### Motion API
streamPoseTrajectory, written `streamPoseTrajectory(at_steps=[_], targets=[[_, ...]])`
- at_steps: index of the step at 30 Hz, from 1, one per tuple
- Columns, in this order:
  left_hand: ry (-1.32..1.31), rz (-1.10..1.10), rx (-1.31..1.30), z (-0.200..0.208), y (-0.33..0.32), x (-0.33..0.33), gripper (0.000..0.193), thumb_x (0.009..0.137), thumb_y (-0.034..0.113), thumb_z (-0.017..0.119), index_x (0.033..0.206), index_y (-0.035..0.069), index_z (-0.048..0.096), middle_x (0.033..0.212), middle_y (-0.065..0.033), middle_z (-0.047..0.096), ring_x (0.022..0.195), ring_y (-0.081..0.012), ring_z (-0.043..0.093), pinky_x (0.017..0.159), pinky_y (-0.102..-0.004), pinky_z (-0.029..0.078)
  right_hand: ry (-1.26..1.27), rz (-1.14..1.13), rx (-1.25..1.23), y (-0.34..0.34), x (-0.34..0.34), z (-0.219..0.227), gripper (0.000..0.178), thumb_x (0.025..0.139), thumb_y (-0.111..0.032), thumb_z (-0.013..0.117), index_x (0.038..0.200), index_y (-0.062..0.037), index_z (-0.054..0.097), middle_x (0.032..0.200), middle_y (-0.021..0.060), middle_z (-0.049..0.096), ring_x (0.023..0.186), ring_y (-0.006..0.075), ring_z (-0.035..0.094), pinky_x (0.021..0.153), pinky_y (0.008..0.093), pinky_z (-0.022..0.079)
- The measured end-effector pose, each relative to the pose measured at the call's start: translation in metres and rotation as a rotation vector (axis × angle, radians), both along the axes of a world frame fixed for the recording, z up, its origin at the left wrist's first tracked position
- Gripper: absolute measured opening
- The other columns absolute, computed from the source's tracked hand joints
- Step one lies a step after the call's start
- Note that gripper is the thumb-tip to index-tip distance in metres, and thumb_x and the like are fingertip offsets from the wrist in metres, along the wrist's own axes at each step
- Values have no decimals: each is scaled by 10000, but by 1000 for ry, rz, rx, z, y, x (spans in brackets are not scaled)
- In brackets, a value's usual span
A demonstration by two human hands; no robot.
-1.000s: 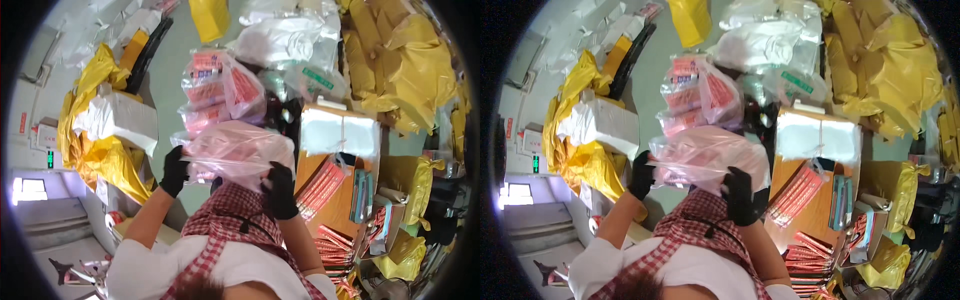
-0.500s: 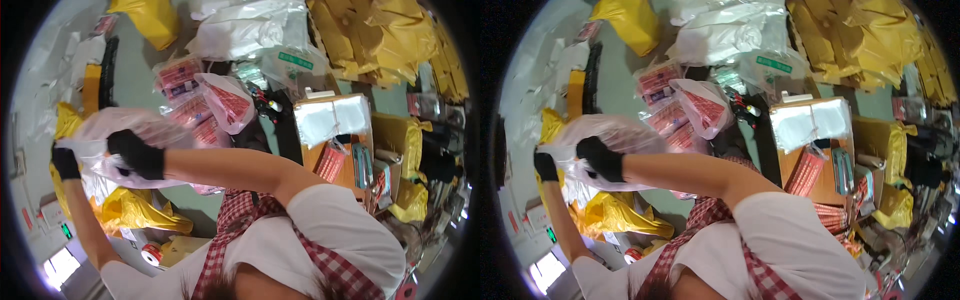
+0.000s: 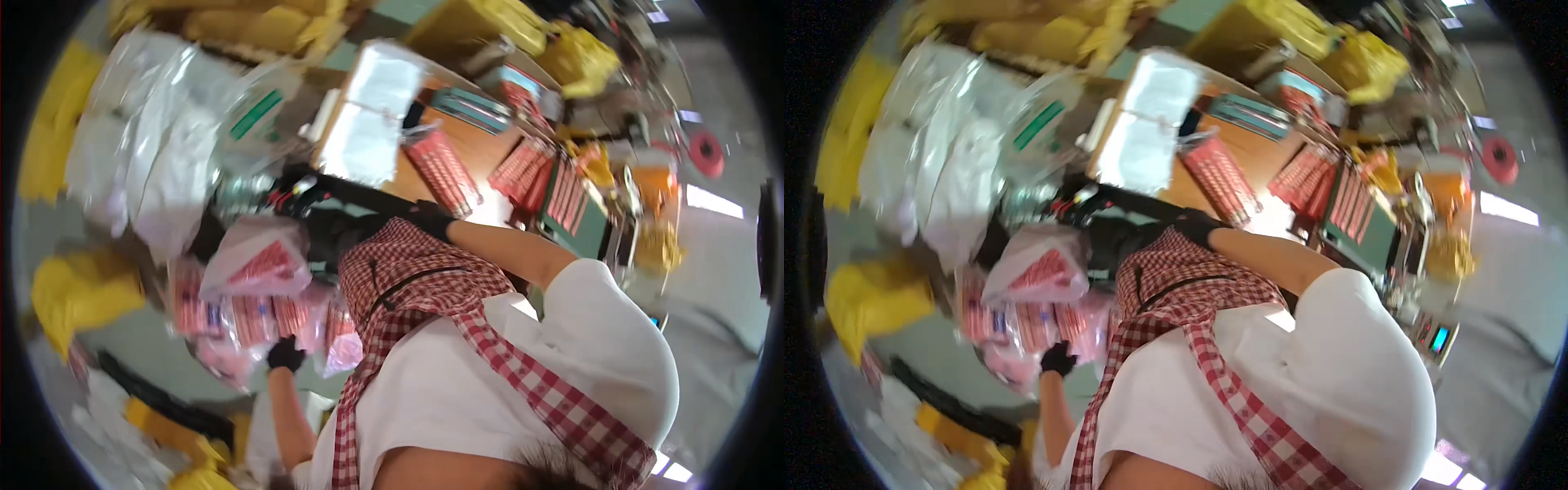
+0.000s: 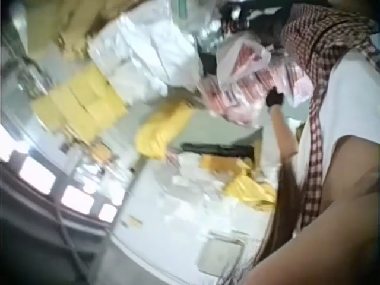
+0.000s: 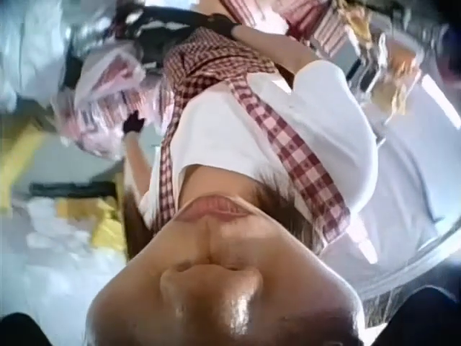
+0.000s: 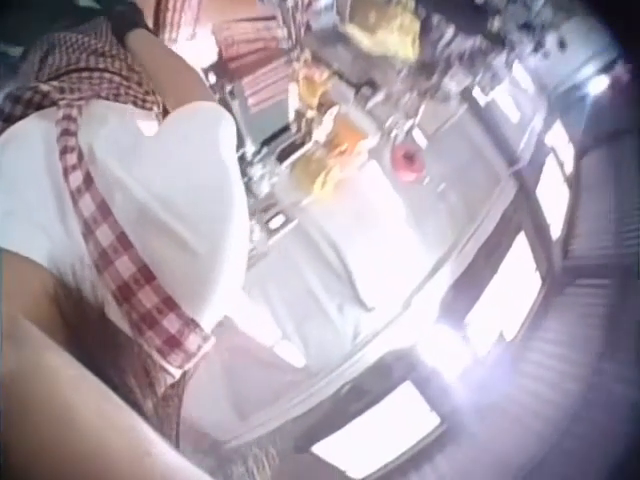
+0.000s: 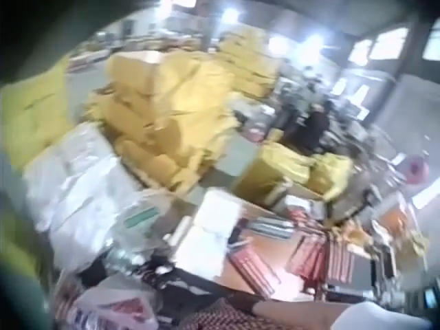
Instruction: Bundling red incense-like sticks and packaging them into plastic bags at a factory workstation.
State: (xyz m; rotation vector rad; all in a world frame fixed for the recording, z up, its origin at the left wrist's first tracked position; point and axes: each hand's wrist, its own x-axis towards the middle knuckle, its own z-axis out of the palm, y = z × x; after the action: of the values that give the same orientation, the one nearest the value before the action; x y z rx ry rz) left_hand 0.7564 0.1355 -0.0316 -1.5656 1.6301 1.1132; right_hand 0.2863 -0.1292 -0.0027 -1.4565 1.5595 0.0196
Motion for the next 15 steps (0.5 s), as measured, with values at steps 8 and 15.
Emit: streamPoseTrajectory(at_steps=[8, 15], targets=[[251, 389, 42, -71, -118, -164, 541, 860, 433, 545, 1267, 78, 507, 1090, -263, 614, 970, -396, 608, 833, -446, 489, 450, 79, 588, 188, -179, 65, 710, 843, -670, 393, 1095, -64, 664, 1087, 208, 649, 1050, 354, 611, 927, 429, 457], [-24, -401, 5, -24, -191, -397, 524, 933, 467, 305, 1152, 115, 625, 1137, -200, 627, 1021, -347, 620, 864, -459, 481, 234, -24, 277, 336, -262, -59, 400, 922, -377, 396, 911, -116, 699, 905, 188, 671, 845, 357, 655, 761, 456, 516]])
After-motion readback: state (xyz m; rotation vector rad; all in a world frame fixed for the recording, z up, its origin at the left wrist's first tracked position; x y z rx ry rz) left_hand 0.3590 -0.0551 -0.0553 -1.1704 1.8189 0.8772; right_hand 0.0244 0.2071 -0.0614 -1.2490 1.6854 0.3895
